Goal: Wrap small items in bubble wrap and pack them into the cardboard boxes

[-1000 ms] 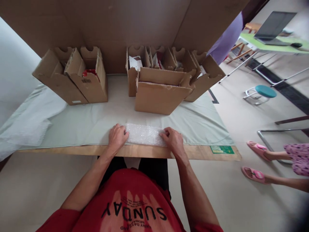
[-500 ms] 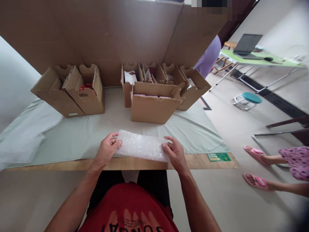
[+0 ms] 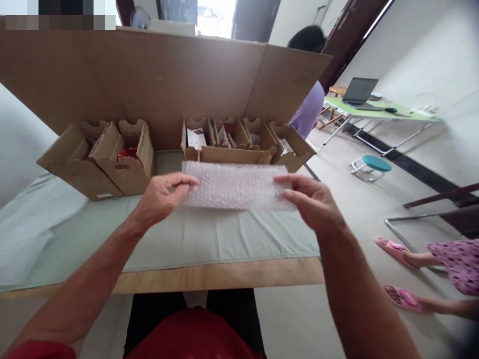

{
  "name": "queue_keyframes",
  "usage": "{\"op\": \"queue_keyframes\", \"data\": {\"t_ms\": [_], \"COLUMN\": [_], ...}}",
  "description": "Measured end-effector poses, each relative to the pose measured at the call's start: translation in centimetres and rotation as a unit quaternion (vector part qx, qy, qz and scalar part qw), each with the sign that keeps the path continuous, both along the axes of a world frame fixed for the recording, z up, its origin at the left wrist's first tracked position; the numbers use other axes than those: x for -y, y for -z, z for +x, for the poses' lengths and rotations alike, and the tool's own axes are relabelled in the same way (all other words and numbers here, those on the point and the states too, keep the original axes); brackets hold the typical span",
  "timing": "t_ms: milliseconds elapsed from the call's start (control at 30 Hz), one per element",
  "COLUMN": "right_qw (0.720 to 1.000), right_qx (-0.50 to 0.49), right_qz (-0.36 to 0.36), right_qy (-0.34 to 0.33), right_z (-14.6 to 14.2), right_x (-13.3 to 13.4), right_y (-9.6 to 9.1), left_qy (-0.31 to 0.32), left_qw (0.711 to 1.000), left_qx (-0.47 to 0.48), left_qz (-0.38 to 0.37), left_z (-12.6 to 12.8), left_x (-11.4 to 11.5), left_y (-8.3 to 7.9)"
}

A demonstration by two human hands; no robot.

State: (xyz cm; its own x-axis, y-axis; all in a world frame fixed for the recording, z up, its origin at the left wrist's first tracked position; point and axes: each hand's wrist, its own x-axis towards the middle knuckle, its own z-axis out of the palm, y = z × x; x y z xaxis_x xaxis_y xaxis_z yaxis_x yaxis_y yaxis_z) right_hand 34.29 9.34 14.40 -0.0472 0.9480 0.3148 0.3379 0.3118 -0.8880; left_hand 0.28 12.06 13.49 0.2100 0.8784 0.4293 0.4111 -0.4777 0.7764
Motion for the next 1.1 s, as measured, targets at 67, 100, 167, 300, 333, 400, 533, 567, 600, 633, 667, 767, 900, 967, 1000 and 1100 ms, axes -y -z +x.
{"op": "queue_keyframes", "data": {"t_ms": [67,100,167,300,333,400,533,567,600,633,667,767,900,967,1000,1100], "right_qw": [0.987,0.969,0.917,0.847,0.837,0.815,0.763,0.746,0.729,0.713,0.702,0.696,0.693,0.691,0.695,0.696], "right_qx": [0.123,0.192,0.32,0.487,0.515,0.565,0.645,0.664,0.682,0.698,0.708,0.712,0.71,0.712,0.711,0.711], "right_qz": [0.093,0.141,0.211,0.199,0.177,0.127,0.009,-0.009,-0.019,-0.025,-0.03,-0.058,-0.068,-0.049,-0.042,-0.029], "right_qy": [0.036,0.065,0.113,0.077,0.049,-0.002,-0.047,-0.053,-0.057,-0.06,-0.065,-0.077,-0.105,-0.109,-0.1,-0.093], "right_z": [0.4,0.6,0.8,1.3,1.4,1.4,0.1,-0.4,-1.0,-1.6,-2.2,-3.3,-2.9,-2.4,-2.1,-1.8], "right_x": [-2.2,-3.4,-5.7,-9.3,-10.0,-11.1,-13.2,-13.6,-14.0,-14.3,-14.4,-14.6,-14.6,-14.6,-14.6,-14.4], "right_y": [-2.2,-3.0,-3.9,-3.5,-3.3,-2.8,-2.8,-2.9,-3.1,-3.2,-3.3,-3.4,-3.3,-3.4,-3.6,-4.4], "left_qy": [-0.007,-0.009,-0.002,0.046,0.065,0.101,0.152,0.159,0.162,0.162,0.161,0.177,0.213,0.21,0.2,0.186], "left_qw": [0.991,0.98,0.952,0.898,0.886,0.867,0.823,0.808,0.796,0.789,0.784,0.783,0.795,0.789,0.783,0.76], "left_qx": [-0.104,-0.156,-0.26,-0.427,-0.455,-0.487,-0.547,-0.566,-0.581,-0.591,-0.597,-0.593,-0.562,-0.569,-0.58,-0.61], "left_qz": [0.089,0.125,0.161,0.095,0.063,0.016,-0.029,-0.04,-0.047,-0.052,-0.054,-0.058,-0.079,-0.096,-0.103,-0.128], "left_z": [0.9,1.4,2.6,4.3,4.6,5.3,7.3,7.9,8.4,8.9,9.3,9.7,9.4,9.4,9.5,9.6], "left_x": [-2.3,-3.6,-6.2,-10.5,-11.2,-12.3,-13.9,-14.2,-14.6,-14.9,-15.3,-16.5,-17.8,-17.9,-17.9,-17.7], "left_y": [-2.4,-3.2,-4.3,-4.3,-4.3,-4.3,-4.6,-4.6,-4.5,-4.3,-4.1,-3.1,-2.1,-2.0,-2.0,-2.6]}}
